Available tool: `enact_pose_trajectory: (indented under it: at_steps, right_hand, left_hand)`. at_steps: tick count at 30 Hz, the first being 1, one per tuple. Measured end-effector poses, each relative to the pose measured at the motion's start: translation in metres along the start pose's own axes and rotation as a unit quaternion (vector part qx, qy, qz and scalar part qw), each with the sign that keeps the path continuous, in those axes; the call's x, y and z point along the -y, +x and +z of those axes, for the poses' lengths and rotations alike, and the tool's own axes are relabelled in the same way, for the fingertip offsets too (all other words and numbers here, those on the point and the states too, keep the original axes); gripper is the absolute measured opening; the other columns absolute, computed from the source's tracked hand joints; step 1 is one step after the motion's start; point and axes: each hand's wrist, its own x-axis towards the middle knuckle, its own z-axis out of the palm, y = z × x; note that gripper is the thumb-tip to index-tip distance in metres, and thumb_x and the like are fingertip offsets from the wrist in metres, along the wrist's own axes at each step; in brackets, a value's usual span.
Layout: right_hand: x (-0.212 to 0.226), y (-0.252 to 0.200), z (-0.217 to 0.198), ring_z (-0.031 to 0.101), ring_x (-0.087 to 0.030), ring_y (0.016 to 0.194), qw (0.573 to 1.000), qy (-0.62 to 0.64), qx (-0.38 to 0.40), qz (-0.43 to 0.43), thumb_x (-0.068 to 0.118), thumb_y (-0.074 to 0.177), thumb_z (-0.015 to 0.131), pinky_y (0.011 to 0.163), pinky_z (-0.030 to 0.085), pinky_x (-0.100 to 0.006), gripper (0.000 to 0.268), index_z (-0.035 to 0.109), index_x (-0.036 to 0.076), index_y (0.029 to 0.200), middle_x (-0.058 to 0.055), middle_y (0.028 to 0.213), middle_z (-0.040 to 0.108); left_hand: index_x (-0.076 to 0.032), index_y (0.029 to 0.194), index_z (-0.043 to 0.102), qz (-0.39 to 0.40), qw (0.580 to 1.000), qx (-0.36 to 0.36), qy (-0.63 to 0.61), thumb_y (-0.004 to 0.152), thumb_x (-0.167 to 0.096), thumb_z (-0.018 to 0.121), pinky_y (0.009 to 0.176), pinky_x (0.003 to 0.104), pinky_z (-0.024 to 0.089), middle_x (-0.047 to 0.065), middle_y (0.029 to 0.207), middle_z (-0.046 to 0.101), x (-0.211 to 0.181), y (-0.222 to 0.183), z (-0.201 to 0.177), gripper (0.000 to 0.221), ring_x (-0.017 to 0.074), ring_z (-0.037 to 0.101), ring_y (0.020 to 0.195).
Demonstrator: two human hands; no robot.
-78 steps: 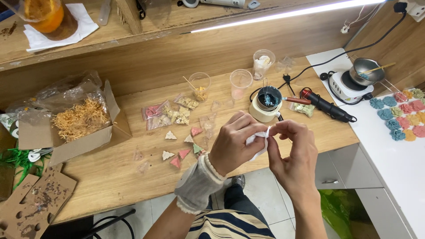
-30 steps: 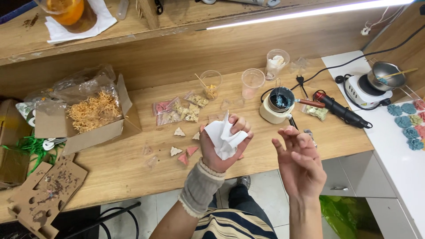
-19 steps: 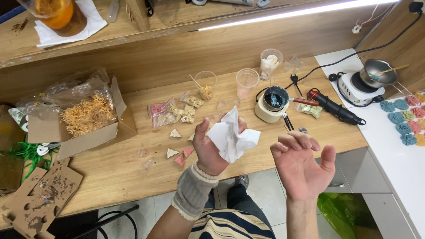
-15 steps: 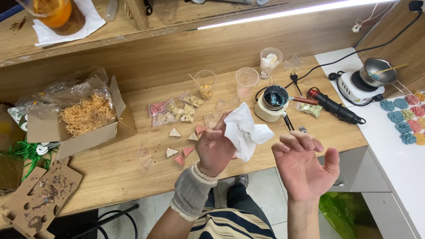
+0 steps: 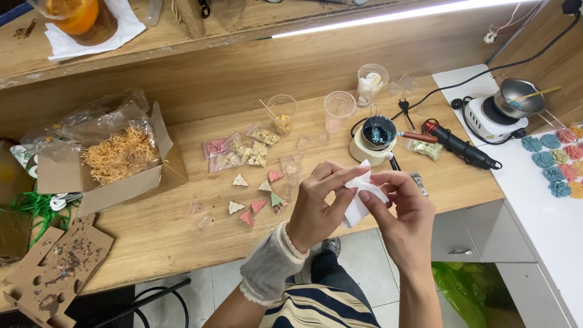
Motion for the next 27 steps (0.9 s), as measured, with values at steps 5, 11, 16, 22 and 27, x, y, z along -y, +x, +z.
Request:
enact_pose_trajectory:
  at_steps: [5,11,16,22,27]
  right_hand:
    - [0.000,0.008,-0.005,0.045,-0.003,0.071,0.998,-0.055,-0.012,0.039,0.002,0.086,0.080,0.062,0.038,-0.019,0.018,0.069,0.001,0.101,0.004,0.081,0.055]
    - [0.006,0.008,0.005,0.045,-0.005,0.069,0.994,-0.093,0.049,0.020,0.005,0.085,0.078,0.062,0.040,-0.021,0.011,0.072,0.001,0.094,0.004,0.084,0.060]
    - [0.012,0.004,0.021,0.052,-0.013,0.066,0.973,-0.224,0.047,-0.005,0.009,0.085,0.077,0.058,0.044,-0.026,0.011,0.076,0.004,0.095,-0.001,0.084,0.067]
    - [0.013,0.003,0.032,0.065,-0.029,0.084,0.913,-0.372,0.067,-0.155,0.011,0.086,0.073,0.076,0.050,-0.041,0.009,0.076,0.006,0.093,-0.008,0.091,0.070]
    - [0.013,0.008,0.028,0.061,-0.022,0.080,0.959,-0.237,0.115,-0.109,0.008,0.086,0.073,0.069,0.049,-0.034,0.015,0.077,0.006,0.099,-0.007,0.093,0.071]
  left_hand:
    - [-0.011,0.108,0.072,0.048,0.995,-0.068,0.049,0.084,-0.001,0.077,0.073,0.027,0.053,0.007,0.100,0.064,0.002,0.002,-0.001,0.027,0.0158,0.066,0.085]
    - [-0.009,0.104,0.073,0.059,0.993,-0.060,0.082,0.080,-0.001,0.078,0.071,0.030,0.053,0.007,0.097,0.065,0.004,0.000,-0.002,0.026,0.0187,0.064,0.084]
    - [-0.007,0.106,0.074,0.093,0.986,-0.040,0.136,0.079,0.002,0.075,0.079,0.036,0.054,0.007,0.096,0.066,0.022,-0.010,-0.010,0.028,0.0245,0.064,0.094]
    - [-0.005,0.100,0.073,0.081,0.979,-0.034,0.182,0.076,0.000,0.078,0.078,0.035,0.053,0.008,0.095,0.066,0.035,-0.016,-0.017,0.026,0.0263,0.063,0.092]
    - [-0.004,0.102,0.073,-0.046,0.999,0.001,-0.012,0.083,0.005,0.075,0.079,0.027,0.052,0.004,0.101,0.067,0.042,-0.018,-0.030,0.021,0.0138,0.064,0.092]
